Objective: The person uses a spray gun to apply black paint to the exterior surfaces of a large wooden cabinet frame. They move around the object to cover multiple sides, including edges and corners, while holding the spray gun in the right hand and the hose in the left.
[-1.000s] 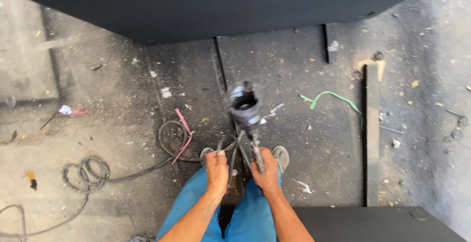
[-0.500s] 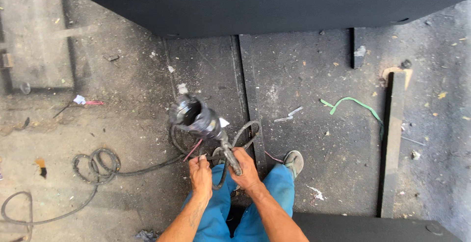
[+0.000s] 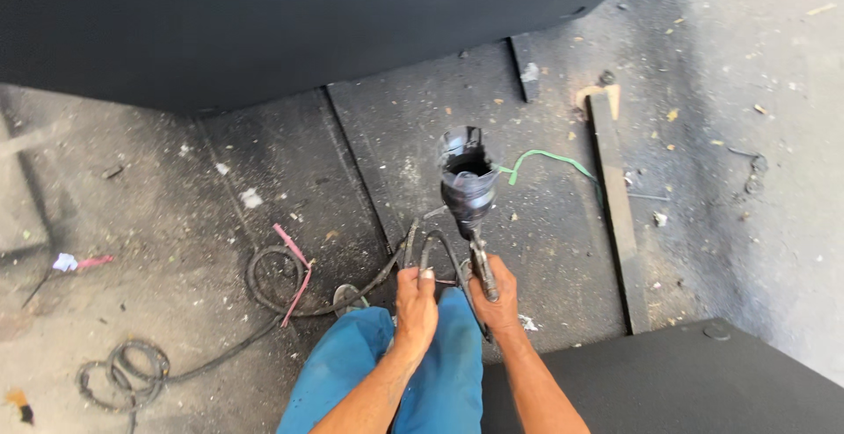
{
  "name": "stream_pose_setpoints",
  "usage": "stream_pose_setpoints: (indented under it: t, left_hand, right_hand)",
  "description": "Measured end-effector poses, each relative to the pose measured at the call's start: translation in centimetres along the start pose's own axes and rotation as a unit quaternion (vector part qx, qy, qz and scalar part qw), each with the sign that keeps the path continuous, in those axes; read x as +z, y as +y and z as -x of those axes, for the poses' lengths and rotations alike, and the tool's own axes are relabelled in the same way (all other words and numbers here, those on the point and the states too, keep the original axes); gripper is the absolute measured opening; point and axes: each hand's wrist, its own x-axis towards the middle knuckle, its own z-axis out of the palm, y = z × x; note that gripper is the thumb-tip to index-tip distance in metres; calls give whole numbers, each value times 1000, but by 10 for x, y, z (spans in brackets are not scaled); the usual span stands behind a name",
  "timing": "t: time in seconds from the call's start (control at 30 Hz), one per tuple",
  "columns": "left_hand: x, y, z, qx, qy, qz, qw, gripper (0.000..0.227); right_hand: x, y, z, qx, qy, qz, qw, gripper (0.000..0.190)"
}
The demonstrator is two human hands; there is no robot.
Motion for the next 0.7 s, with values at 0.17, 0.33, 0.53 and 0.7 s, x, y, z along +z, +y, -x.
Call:
stream_pose_setpoints:
  t: [0.17, 0.33, 0.53, 0.7]
  left_hand:
    - [56, 25, 16, 82, -53, 5, 995, 36]
    - [106, 39, 33, 122, -102, 11, 987, 33]
    - [133, 63, 48, 167, -134, 28, 976, 28]
    - [125, 62, 49, 169, -127, 45, 976, 32]
  right_hand:
    - [-57, 42, -9, 35, 74, 15, 997, 12]
    - [-103, 66, -20, 64, 145, -2, 987, 13]
    - [-149, 66, -40, 120, 232, -27, 965, 11]
    - [-161, 55, -50, 120, 280, 2, 952, 16]
